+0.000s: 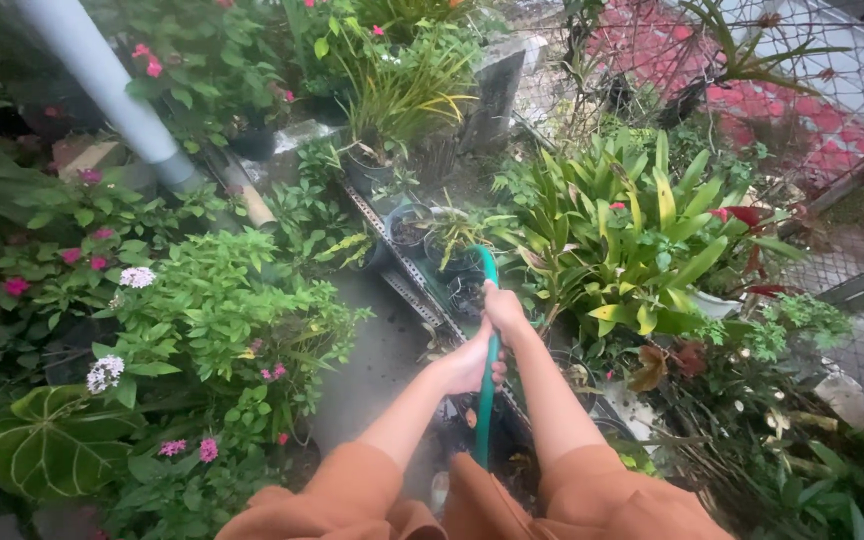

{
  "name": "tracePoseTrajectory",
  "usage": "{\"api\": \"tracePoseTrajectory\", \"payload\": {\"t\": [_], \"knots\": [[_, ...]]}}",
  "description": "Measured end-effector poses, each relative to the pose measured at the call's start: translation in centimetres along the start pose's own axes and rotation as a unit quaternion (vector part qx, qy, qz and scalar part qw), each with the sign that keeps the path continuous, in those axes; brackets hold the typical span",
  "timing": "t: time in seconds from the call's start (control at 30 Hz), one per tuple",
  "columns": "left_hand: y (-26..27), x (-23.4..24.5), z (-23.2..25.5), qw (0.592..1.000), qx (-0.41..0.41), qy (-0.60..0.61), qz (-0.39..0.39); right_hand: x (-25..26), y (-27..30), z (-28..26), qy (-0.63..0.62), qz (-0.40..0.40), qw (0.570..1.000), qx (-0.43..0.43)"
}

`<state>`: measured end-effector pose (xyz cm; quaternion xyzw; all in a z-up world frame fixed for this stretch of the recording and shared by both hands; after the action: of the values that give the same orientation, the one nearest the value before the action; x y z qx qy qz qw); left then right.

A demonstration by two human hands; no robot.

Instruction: Watering various potted plants in an outdoor garden area using a hose.

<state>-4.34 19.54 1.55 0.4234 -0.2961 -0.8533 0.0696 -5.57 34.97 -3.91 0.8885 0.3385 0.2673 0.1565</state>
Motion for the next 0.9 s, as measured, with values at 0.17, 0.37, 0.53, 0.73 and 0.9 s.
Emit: {"api": "tracePoseTrajectory", "payload": {"t": [0.17, 0.37, 0.53, 0.73, 0.9], "knots": [[0.4, -0.7, 0.1, 1.0, -0.019, 0.002, 0.021, 0.1, -0.5, 0.5, 0.017, -0.009, 1.0, 0.003], [-0.1, 0.1, 0.2, 1.0, -0.021, -0.002, 0.017, 0.2, 0.1, -0.1, 0.03, 0.004, 0.999, -0.016], [0.1, 0.1, 0.3, 1.0, -0.003, -0.006, -0.002, -0.2, -0.6, 0.1, 0.029, 0.002, 0.999, -0.019], [-0.1, -0.1, 0.3, 1.0, -0.007, -0.014, 0.026, -0.3, -1.3, 0.6, 0.04, 0.009, 0.999, 0.0], [-3.1, 1.1, -0.7, 1.0, -0.005, 0.01, 0.02, 0.4, -2.8, 1.8, 0.071, 0.023, 0.996, 0.044]]}}
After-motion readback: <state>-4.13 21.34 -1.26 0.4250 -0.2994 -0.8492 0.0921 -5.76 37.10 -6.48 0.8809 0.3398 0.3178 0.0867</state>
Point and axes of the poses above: each hand's wrist, its own y-axis away from the middle knuckle, its own x-axis out of the back of the hand, z = x × y, the point moved 3 cm from there along -y, towards the middle knuckle, and after that the axes turned 6 degrees about y, right-handed, at the moved point
